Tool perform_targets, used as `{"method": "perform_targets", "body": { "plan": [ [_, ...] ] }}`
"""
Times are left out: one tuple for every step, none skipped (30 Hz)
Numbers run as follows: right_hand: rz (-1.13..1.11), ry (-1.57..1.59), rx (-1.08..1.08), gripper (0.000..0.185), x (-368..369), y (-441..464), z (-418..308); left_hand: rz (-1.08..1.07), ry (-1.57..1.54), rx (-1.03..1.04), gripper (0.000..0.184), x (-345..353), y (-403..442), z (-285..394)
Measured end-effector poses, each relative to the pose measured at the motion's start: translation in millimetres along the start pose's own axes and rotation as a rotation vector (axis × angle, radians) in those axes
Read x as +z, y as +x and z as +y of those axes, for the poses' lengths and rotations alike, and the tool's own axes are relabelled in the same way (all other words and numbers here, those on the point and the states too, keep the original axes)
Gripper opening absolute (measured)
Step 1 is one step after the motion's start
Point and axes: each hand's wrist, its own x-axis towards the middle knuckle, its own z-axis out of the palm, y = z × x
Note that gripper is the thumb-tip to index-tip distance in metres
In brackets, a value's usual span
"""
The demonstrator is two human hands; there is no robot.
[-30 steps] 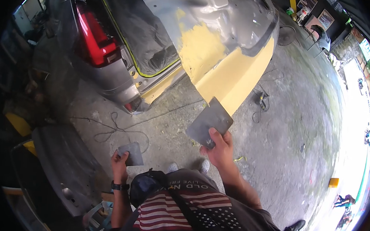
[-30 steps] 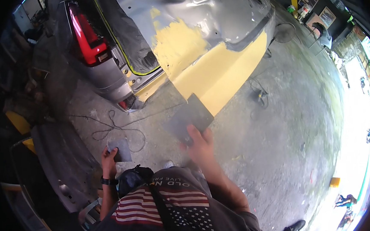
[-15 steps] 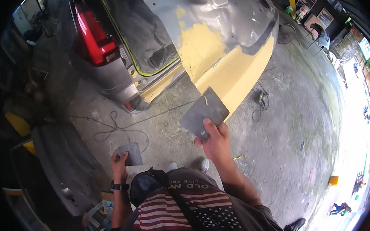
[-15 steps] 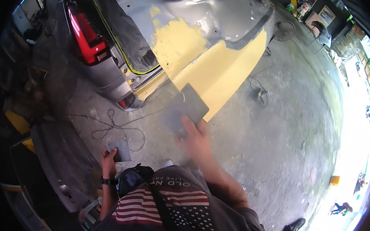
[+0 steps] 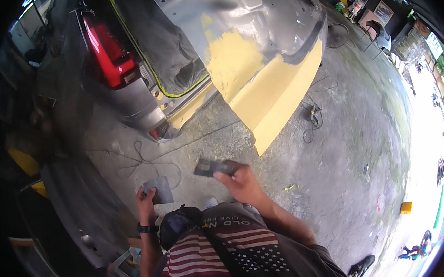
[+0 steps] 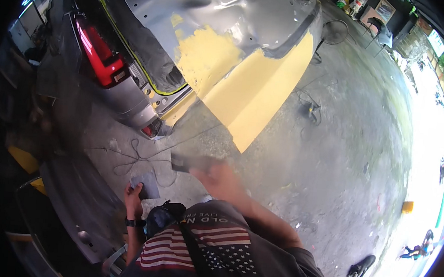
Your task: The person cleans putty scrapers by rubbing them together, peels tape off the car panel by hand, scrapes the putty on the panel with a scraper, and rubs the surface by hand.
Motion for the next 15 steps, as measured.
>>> {"method": "perform_targets", "body": {
  "plan": [
    [-0.075,-0.258,0.023,0.024,-6.4,-10.1,7.3,0.006,0.010,0.006,0.021,-2.2,0.6,-0.8],
    [-0.151,-0.516,0.046,0.023,-12.9,-21.2,16.7,0.006,0.008,0.010,0.021,-4.5,1.1,-1.6],
    [-0.153,-0.518,0.041,0.023,-19.0,-35.4,34.3,0.022,-0.003,-0.003,0.021,-6.9,1.8,-2.7],
    [-0.126,-0.472,0.196,0.023,-25.0,-51.2,56.5,0.038,-0.011,-0.016,0.022,-10.1,2.2,-3.8],
    [-0.096,-0.421,0.352,0.024,-30.7,-60.3,68.4,0.038,-0.008,-0.014,0.022,-13.6,3.7,-5.8],
    [-0.092,-0.416,0.353,0.024,-34.9,-63.8,65.7,0.042,0.010,-0.014,0.022,-16.7,5.4,-8.6],
    [0.074,-0.005,0.433,0.023,-37.3,-70.8,62.1,0.040,0.034,-0.016,0.022,-19.5,6.5,-11.0],
    [0.246,0.410,0.497,0.023,-39.3,-78.2,59.8,0.027,0.048,-0.018,0.022,-20.9,8.5,-13.2],
    [0.245,0.684,0.415,0.021,-42.1,-83.3,79.5,0.022,0.028,-0.030,0.022,-20.0,11.4,-14.3],
    [0.265,0.692,0.411,0.021,-41.1,-83.3,89.8,0.017,0.008,-0.042,0.022,-18.8,14.4,-15.3],
    [0.303,0.594,0.456,0.019,-39.9,-81.1,100.7,0.000,0.020,-0.040,0.022,-18.3,17.3,-16.5],
    [0.339,0.497,0.501,0.018,-36.9,-77.7,109.1,-0.029,0.032,-0.044,0.022,-18.2,20.4,-16.8],
    [0.310,1.067,0.407,0.016,-29.2,-70.8,109.9,-0.056,0.045,-0.046,0.021,-16.7,23.3,-13.1],
    [0.322,1.078,0.396,0.016,-23.7,-65.7,109.4,-0.068,0.057,-0.039,0.021,-14.5,25.1,-9.4],
    [0.324,1.109,0.386,0.016,-19.3,-58.0,100.0,-0.067,0.066,-0.025,0.021,-9.4,24.1,-3.6]
  ]
}}
